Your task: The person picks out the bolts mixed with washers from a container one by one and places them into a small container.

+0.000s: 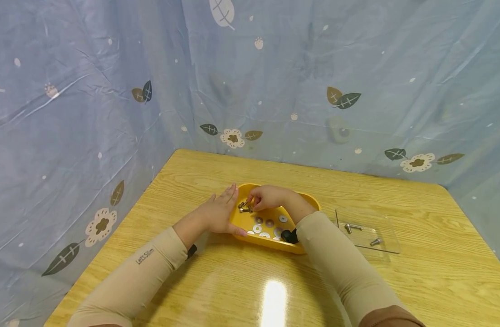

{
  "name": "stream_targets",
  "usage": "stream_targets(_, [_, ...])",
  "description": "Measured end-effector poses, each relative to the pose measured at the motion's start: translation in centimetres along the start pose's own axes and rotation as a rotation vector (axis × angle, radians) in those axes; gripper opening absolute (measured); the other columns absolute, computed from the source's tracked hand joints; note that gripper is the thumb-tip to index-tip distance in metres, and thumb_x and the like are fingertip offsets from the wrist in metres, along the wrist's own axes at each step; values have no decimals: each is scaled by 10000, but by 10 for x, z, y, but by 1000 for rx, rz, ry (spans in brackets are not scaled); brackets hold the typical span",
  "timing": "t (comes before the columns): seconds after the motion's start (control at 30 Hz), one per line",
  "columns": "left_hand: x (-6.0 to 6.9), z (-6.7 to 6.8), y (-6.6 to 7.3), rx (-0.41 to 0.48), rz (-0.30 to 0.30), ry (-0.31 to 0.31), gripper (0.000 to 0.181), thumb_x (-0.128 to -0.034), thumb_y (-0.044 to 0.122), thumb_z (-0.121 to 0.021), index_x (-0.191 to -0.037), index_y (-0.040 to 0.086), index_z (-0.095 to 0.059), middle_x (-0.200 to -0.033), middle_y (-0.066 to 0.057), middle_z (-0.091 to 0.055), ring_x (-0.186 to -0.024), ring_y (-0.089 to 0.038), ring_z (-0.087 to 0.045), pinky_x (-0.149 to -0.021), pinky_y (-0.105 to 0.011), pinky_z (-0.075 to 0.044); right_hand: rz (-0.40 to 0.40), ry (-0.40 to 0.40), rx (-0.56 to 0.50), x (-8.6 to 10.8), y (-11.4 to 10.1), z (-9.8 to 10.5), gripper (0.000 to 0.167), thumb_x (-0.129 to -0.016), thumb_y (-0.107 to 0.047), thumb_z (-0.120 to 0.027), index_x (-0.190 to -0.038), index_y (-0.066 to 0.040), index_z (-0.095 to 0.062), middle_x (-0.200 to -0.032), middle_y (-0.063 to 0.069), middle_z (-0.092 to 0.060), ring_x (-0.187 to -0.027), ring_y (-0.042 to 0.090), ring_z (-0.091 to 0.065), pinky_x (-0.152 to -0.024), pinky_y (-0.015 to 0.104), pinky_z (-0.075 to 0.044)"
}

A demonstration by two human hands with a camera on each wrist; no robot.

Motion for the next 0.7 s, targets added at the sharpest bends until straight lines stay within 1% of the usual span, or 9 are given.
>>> stream_targets(0.17, [0, 1, 0, 4, 0, -8, 1298, -584, 893, -363, -1457, 8, 7, -1505, -134, 118, -1393, -221, 21, -1055, -557, -169, -3, -12, 22, -4, 2, -4, 288, -852, -98, -634, -1125, -34, -567, -808, 30, -598, -661, 100, -507, -628, 214, -426])
stream_targets(0.33, [0, 2, 1, 15, -3, -1, 1280, -606, 867, -418, -1457, 4, -6, -1506, -142, 105, -1393, -227, 14, -1051, -561, -173, -8, 13, 15, -6, 6, -6, 290, -839, -86, -646, -1114, -31, -573, -769, 38, -581, -626, 101, -498, -600, 214, -416])
stream_targets(0.53, [-1, -3, -4, 0, 29, -27, 1301, -579, 892, -395, -1460, 33, 28, -1498, -94, 158, -1391, -192, 50, -1066, -540, -153, -20, 30, 5, -9, 9, -10, 295, -832, -113, -668, -1105, -48, -579, -760, -7, -579, -649, 89, -517, -621, 210, -433])
stream_targets(0.7, [-2, -4, -3, 12, 22, -14, 1292, -590, 880, -412, -1459, 26, 15, -1507, -108, 134, -1392, -197, 43, -1064, -545, -152, -14, 33, 22, -9, 9, -11, 275, -829, -108, -671, -1083, -54, -579, -751, -6, -579, -652, 94, -521, -623, 217, -434])
Point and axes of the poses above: each hand's wrist, its own x-axis away from the middle knuckle, its own z-axis out of the back of the hand, y = z × x, the point moved 8 cm from there along -x, towards the middle knuckle
